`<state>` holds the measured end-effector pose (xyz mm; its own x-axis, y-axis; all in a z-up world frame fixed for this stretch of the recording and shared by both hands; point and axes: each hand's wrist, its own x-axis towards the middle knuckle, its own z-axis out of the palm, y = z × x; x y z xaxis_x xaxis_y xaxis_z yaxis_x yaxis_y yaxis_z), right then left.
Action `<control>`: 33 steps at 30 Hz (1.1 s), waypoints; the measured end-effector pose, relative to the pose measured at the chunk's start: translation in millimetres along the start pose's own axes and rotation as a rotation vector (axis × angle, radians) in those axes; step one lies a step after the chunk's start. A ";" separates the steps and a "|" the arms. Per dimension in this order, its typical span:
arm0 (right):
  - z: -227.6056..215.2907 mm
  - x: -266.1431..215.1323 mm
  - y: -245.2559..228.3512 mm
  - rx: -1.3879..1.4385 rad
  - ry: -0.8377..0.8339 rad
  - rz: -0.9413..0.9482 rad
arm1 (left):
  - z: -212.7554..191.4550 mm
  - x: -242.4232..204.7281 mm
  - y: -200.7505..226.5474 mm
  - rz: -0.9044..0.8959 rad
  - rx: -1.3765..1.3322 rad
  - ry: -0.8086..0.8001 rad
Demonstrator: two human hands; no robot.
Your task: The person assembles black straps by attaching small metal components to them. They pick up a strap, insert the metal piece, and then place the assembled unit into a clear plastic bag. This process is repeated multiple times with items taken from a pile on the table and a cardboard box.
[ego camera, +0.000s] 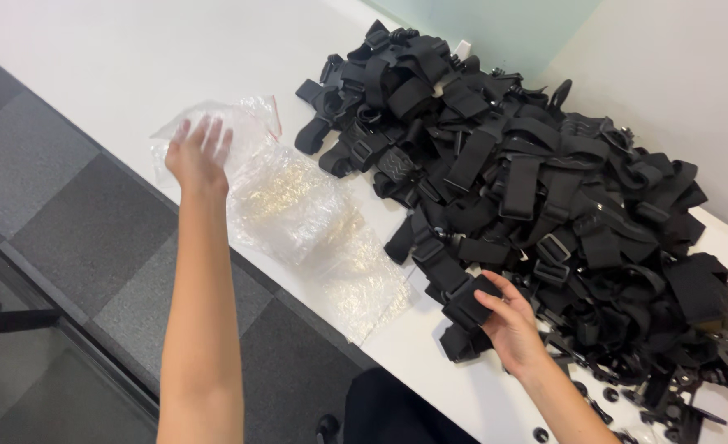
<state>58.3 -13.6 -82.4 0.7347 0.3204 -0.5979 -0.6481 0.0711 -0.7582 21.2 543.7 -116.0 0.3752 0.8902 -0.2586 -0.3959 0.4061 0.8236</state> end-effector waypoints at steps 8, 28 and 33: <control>10.5 5.3 -14.2 -0.049 0.019 -0.012 | 11.9 0.7 -39.6 0.054 0.822 0.246; -8.8 -25.3 6.4 0.054 0.039 -0.020 | -61.7 -323.0 -134.6 0.425 1.241 -0.694; -20.8 -31.6 2.2 0.163 0.021 -0.024 | -15.4 -343.2 -84.3 -0.039 0.683 -0.436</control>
<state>37.8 -43.2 -70.6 0.7532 0.2975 -0.5867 -0.6531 0.2318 -0.7209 -87.1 207.2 -104.5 0.7267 0.6603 -0.1898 0.1706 0.0942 0.9808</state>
